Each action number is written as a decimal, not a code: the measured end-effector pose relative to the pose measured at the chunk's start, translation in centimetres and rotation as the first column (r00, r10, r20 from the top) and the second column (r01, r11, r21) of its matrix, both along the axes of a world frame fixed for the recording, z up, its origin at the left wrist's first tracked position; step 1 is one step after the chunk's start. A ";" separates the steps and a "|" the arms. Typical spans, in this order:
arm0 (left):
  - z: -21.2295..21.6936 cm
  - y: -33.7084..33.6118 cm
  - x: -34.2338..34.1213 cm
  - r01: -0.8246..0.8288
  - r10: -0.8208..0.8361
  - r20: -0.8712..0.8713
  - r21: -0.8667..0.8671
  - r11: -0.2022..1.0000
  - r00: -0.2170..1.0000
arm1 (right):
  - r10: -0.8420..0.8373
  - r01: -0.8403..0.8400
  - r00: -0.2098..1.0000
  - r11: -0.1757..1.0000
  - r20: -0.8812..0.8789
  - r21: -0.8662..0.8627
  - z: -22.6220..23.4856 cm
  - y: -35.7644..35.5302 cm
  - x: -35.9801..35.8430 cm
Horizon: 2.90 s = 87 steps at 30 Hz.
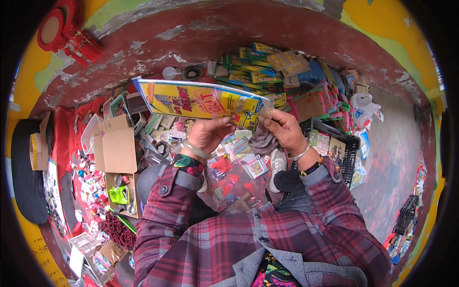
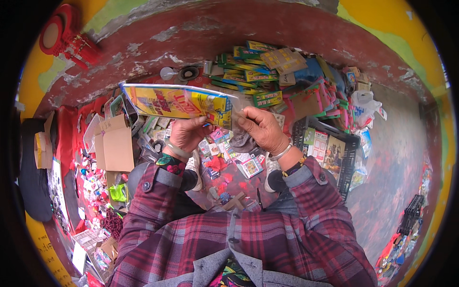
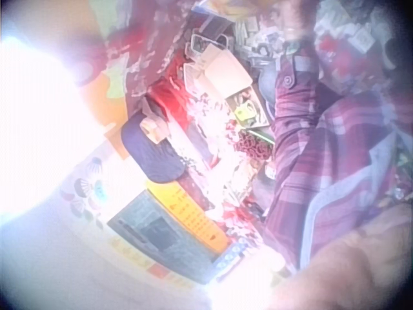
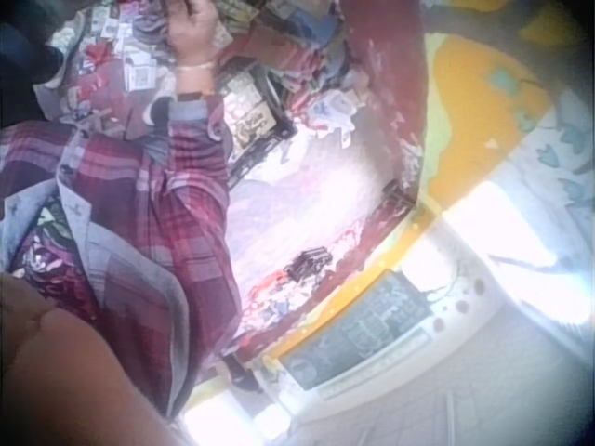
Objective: The person sits on the floor and wipes various items with a cloth. They handle a small book, a yellow box, and a tattoo sheet, wiping each one individually before placing them back into a black crate.
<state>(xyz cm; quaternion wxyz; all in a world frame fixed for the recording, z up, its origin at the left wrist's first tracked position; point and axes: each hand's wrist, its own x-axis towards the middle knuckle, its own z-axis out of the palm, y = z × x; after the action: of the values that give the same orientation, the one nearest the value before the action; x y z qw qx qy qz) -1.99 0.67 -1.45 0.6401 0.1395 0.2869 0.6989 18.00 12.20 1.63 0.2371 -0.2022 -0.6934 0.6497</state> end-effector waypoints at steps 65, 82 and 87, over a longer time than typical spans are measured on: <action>-0.1 0.3 1.0 -0.035 0.043 0.044 -0.171 0.985 0.998 | -0.159 0.129 0.985 0.936 -0.066 -0.327 -2.1 -0.3 -0.5; 0.7 0.3 1.4 -0.014 0.022 0.041 -0.165 0.986 0.999 | -0.155 0.142 0.987 0.967 -0.045 -0.212 -1.8 -0.5 -0.5; 1.4 0.4 1.7 0.032 -0.027 0.037 -0.150 0.988 0.999 | -0.223 0.212 0.974 0.963 -0.048 -0.168 -2.9 -0.4 -0.5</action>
<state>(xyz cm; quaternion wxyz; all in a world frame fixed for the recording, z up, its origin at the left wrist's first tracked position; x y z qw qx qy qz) -0.27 1.06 -0.08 0.6639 0.0829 0.3257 0.6680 17.50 11.76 -1.25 0.3130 -0.2740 -0.6037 0.6801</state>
